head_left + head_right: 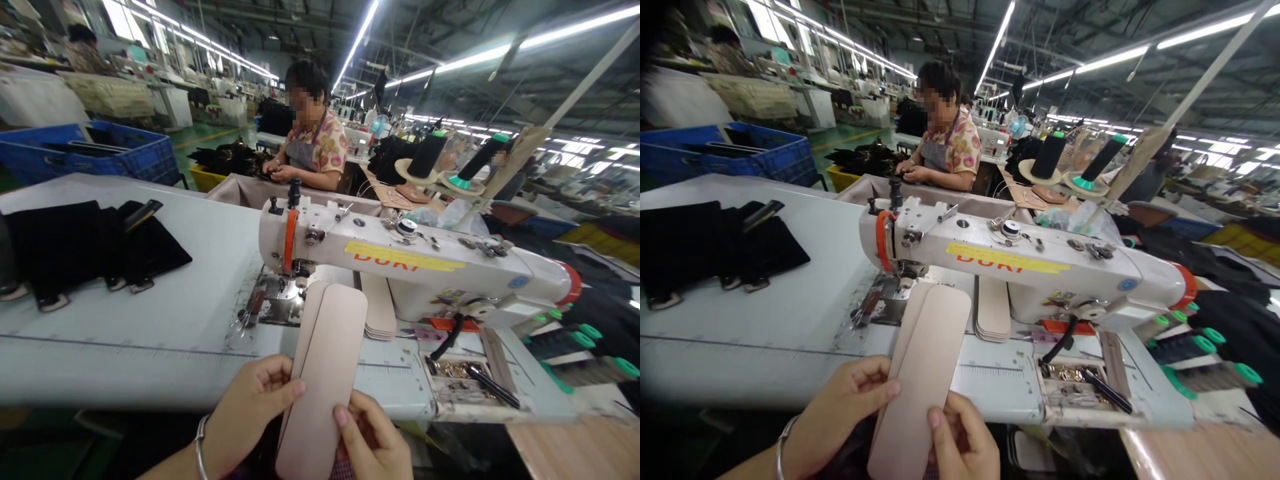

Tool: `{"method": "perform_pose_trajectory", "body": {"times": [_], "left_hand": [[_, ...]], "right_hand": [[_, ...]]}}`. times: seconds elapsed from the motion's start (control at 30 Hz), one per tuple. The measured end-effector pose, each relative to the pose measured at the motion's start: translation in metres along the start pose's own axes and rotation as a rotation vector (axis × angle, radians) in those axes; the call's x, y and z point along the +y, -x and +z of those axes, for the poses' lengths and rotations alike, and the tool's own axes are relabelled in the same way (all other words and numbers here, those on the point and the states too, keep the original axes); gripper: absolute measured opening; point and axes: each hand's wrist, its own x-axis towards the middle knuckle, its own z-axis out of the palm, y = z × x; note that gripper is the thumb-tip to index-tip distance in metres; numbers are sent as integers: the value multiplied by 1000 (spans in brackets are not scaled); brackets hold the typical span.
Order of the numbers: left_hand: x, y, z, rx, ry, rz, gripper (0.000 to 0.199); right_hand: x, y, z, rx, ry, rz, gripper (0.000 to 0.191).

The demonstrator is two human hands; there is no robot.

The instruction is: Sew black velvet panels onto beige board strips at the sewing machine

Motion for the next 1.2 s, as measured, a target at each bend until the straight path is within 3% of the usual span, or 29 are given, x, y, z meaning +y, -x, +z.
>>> {"method": "perform_pose_trajectory", "body": {"times": [0.1,0.2,0.27,0.3,0.4,0.53,0.63,0.77,0.87,0.97,1.0,1.07,1.1,1.13,1.2], "left_hand": [[-3,1,-1,-31,73,-9,44],[0,4,-2,-2,55,5,43],[3,6,-3,23,10,15,43],[5,7,-3,30,-10,21,42],[9,10,-3,46,-44,36,41],[16,12,-1,74,-56,37,39],[18,12,0,91,-60,30,38],[17,11,0,93,-84,36,37],[19,12,0,26,-168,43,37],[29,13,-2,-196,-399,102,34],[33,13,-5,-273,-496,141,32],[42,13,-16,-377,-626,176,31],[45,13,-25,-394,-621,150,34],[48,14,-35,-389,-550,97,39],[50,17,-58,-343,-278,-24,49]], "right_hand": [[-6,-4,-8,-41,-66,50,38],[-18,-32,-28,-67,-11,58,39],[-30,-67,-44,-24,222,-33,45],[-37,-87,-51,23,444,-151,49],[-57,-144,-66,119,677,-268,45],[-65,-175,-72,219,966,-407,32],[-57,-166,-72,238,1068,-484,31],[-56,-134,-68,184,1097,-577,23],[-71,-102,-55,25,1000,-808,23],[-89,-75,-35,-239,984,-975,47],[-93,-69,-30,-371,998,-938,48],[-94,-60,-22,-633,963,-751,28],[-92,-57,-21,-697,912,-646,21],[-88,-56,-21,-702,852,-556,24],[-74,-54,-26,-569,743,-440,28]]}}
